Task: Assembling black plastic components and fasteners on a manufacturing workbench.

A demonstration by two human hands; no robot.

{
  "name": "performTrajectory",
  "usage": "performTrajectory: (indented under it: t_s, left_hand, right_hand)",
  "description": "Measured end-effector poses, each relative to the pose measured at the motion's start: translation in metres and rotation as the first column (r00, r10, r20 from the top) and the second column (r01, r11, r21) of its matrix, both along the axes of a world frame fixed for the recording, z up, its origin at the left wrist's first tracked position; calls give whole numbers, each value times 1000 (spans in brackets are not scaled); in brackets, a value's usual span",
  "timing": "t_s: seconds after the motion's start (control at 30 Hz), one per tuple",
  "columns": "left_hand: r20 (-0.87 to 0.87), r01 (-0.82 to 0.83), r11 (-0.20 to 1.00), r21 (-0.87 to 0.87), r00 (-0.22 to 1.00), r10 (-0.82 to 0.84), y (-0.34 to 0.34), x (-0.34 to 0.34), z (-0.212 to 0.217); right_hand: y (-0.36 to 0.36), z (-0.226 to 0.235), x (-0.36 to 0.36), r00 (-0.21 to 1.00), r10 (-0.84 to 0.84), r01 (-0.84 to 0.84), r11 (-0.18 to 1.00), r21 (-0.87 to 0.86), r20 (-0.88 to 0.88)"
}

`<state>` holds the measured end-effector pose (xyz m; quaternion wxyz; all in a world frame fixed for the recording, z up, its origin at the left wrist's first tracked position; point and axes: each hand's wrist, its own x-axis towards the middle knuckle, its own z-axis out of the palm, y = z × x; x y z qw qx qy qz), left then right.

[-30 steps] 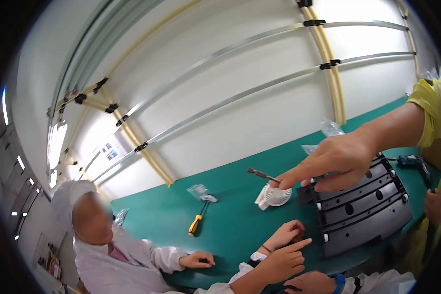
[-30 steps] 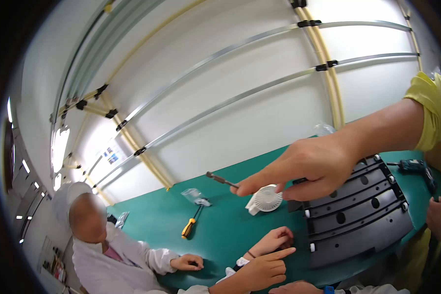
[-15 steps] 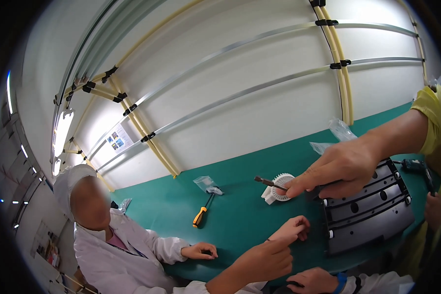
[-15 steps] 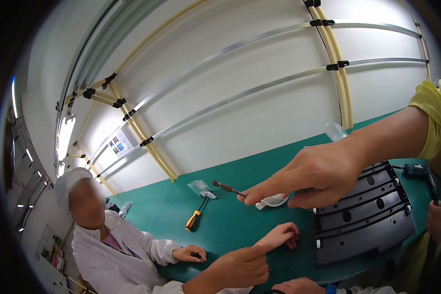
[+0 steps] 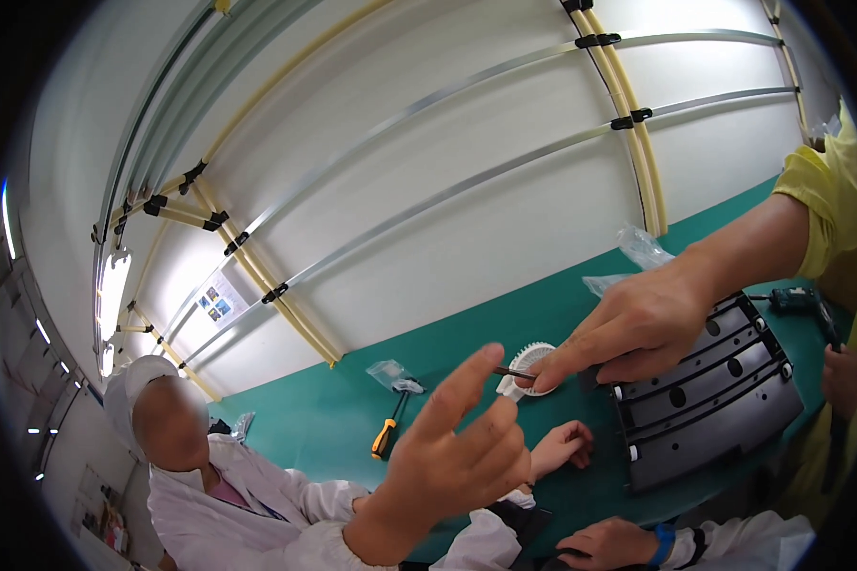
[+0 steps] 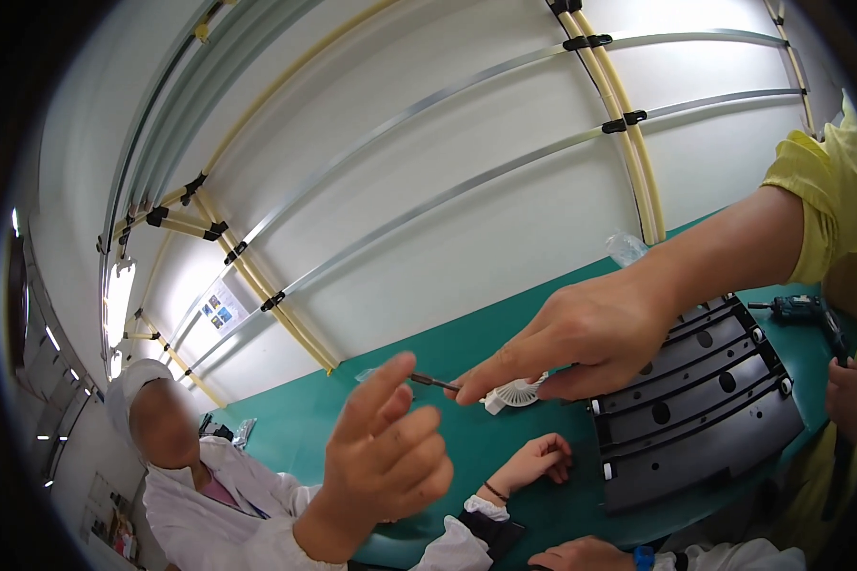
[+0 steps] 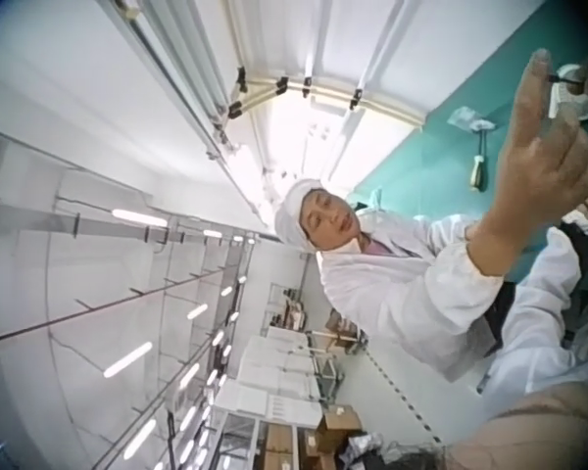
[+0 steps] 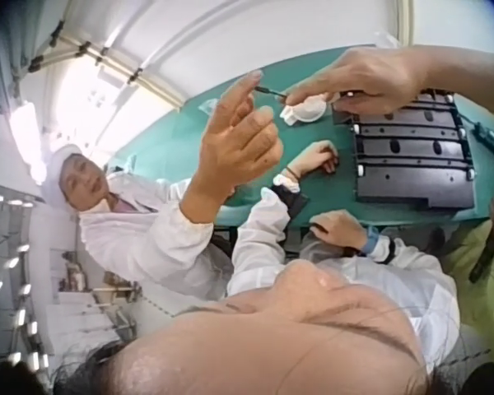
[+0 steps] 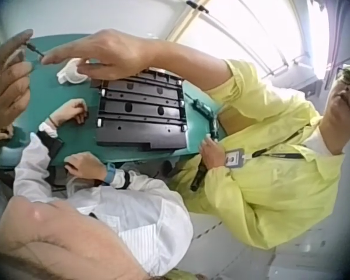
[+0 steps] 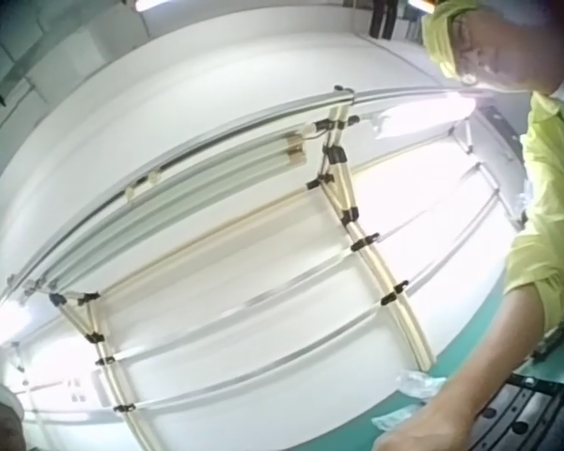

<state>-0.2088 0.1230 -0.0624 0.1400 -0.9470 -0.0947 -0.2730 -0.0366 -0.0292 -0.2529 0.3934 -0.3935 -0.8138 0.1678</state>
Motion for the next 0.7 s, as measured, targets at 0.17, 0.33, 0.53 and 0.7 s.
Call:
performTrajectory:
  t_s: [0.17,0.33,0.53,0.7]
  left_hand:
    - [31,27,211,-977,999,16,60,57,-131]
    - [17,17,-315,-949,1000,3,72,71,-193]
    - [23,41,-290,-956,998,65,79,67,-201]
    - [148,151,-265,-952,989,32,82,58,-214]
  right_hand:
    - [2,-4,-4,1000,14,-14,1000,2,2]
    - [-1,3,5,1000,10,-9,1000,-23,25]
    - [16,-6,1,993,106,-111,985,128,47]
    - [15,2,-7,997,68,-69,997,33,27]
